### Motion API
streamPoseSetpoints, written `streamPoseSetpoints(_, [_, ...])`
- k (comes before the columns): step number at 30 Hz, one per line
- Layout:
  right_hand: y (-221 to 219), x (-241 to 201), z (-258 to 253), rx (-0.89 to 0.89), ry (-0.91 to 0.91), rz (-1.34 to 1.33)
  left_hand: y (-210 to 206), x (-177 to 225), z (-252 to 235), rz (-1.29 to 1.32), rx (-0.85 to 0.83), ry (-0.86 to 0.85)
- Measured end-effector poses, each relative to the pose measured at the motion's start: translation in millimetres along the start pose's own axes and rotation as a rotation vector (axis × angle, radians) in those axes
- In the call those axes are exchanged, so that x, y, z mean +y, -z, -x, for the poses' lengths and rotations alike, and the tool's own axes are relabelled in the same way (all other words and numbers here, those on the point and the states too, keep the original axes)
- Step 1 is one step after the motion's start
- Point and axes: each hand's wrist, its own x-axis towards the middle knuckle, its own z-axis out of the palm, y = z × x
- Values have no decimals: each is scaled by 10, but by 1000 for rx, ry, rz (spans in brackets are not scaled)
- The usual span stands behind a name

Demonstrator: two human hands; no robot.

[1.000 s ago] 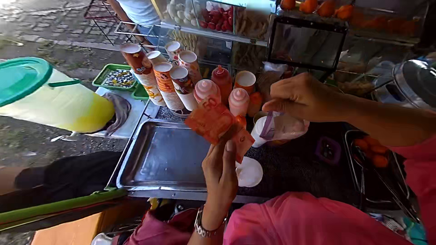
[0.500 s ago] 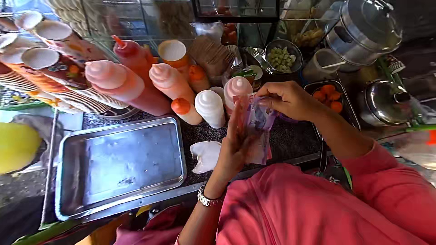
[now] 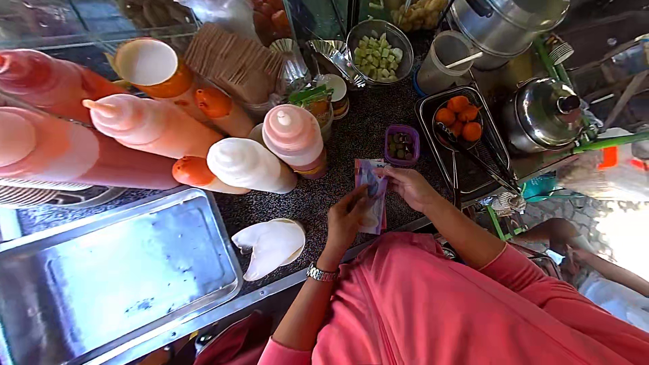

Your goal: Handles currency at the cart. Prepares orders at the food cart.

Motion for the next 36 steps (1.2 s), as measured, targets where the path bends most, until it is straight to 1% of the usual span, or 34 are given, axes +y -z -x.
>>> streamPoseSetpoints(3, [116, -15, -105, 107, 63, -72, -91, 25, -172, -90, 13, -29])
streamPoseSetpoints(8, [366, 2, -233, 240, 246, -24, -296, 173, -369, -213, -11, -126])
streamPoseSetpoints(10, [491, -34, -281, 277, 202, -54, -370, 189, -432, -215, -29, -151])
streamPoseSetpoints(12, [640, -77, -315, 296, 125, -119, -405, 197, -529, -194, -16, -133])
streamPoseSetpoints(14, [802, -76, -336, 305, 119, -172, -368, 172, -666, -205, 28, -104])
streamPoseSetpoints(15, [875, -49, -329, 307, 138, -163, -341, 153, -733, -251, 60, -83])
streamPoseSetpoints(17, [953, 16, -313, 342, 166, -3, -278, 154, -878, -381, 55, -21])
streamPoseSetpoints(19, [920, 60, -315, 392, 189, 299, -258, 209, -1051, -483, 27, 18])
streamPoseSetpoints(21, [876, 40, -282, 334, 162, 699, -266, 241, -1216, -548, -3, 50])
streamPoseSetpoints(23, [778, 55, -302, 277, 185, 1102, -264, 250, -1353, -573, -50, 90])
streamPoseSetpoints(25, [756, 125, -428, 214, 191, 1371, -267, 275, -1479, -616, -118, 143])
streamPoseSetpoints(27, [791, 165, -519, 176, 265, 1460, -278, 321, -1585, -647, -165, 153])
streamPoseSetpoints(29, [808, 176, -548, 201, 391, 1443, -290, 392, -1666, -675, -216, 151])
streamPoseSetpoints(31, [770, 150, -561, 230, 439, 1408, -306, 409, -1751, -697, -276, 144])
streamPoseSetpoints(32, [737, 132, -572, 228, 430, 1403, -311, 405, -1792, -706, -303, 134])
streamPoseSetpoints(34, [660, 98, -584, 170, 326, 1410, -320, 372, -1843, -764, -320, 71])
streamPoseSetpoints(36, [623, 32, -555, 136, 249, 1320, -331, 373, -1803, -865, -231, -49])
